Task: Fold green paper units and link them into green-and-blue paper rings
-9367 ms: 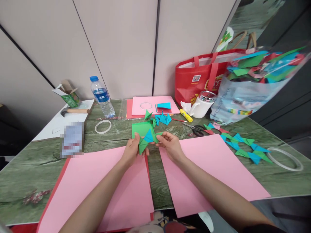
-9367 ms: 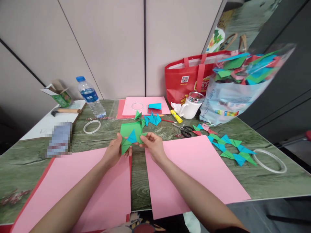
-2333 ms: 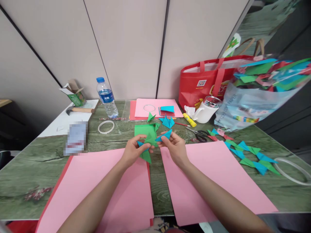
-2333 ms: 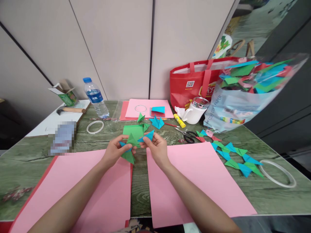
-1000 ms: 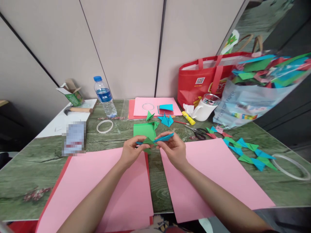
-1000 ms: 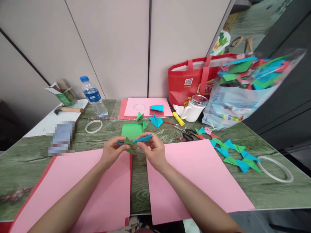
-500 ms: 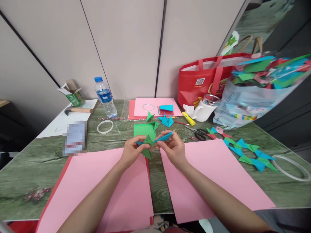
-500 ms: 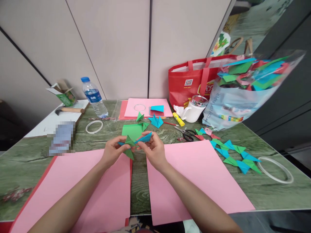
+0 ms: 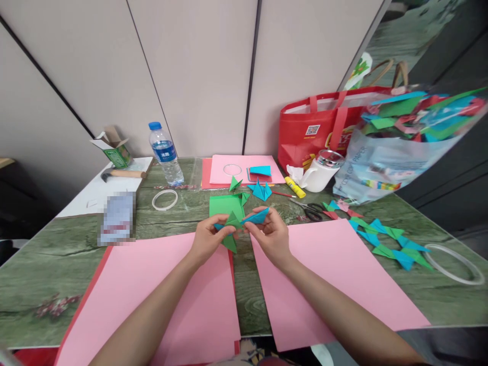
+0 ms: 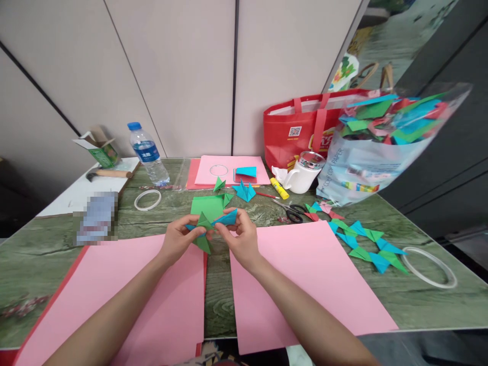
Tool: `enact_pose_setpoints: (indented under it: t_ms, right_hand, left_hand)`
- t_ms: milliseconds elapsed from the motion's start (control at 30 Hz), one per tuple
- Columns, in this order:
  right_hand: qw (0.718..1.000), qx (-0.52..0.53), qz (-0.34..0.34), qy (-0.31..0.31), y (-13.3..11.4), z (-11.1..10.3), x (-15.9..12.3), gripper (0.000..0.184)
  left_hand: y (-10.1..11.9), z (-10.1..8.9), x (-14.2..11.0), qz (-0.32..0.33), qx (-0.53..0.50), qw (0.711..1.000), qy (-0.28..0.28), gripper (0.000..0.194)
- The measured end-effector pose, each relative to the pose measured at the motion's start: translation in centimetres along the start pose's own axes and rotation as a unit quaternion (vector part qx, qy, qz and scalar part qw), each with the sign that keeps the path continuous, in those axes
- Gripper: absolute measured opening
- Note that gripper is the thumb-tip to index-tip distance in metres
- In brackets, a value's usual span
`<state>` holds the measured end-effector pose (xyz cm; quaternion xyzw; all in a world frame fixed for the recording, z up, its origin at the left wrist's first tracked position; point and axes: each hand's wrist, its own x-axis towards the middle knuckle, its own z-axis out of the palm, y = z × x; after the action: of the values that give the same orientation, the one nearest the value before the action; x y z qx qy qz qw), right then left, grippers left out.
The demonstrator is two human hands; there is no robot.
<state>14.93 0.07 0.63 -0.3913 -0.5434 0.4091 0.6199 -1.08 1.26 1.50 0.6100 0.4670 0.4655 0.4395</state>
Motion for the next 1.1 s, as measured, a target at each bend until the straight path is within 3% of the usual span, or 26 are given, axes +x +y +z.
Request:
enact_pose_setpoints:
  t_ms: [167, 433, 700, 933, 1100]
  right_hand:
    - [0.999, -0.031, 0.011, 0.013, 0.1, 0.2, -0.2, 0.023]
    - [0.997, -0.062, 0.046, -0.014, 0.7, 0.6, -0.5, 0.021]
    - [0.993, -0.105, 0.008, -0.05, -0.4, -0.1, 0.5, 0.027]
    - [0.997, -0.06, 0.05, -0.006, -0.3, -0.2, 0.6, 0.021]
    - [0.997, -0.044, 0.062, 0.006, -0.3, 0.0, 0.4, 0.021]
  left_hand:
    - [0.4, 0.1, -0.2, 0.013, 0.026, 1.0, -0.009, 0.017]
    - [0.2, 0.5, -0.2, -0.005, 0.037, 0.999, -0.012, 0.018]
    - [0.2, 0.4, 0.0, -0.058, -0.084, 0.994, -0.029, 0.025]
    - [0.4, 0.4, 0.1, -0.083, -0.111, 0.99, -0.018, 0.031]
    - [0.4, 0.4, 0.0, -0.074, -0.091, 0.992, -0.047, 0.027]
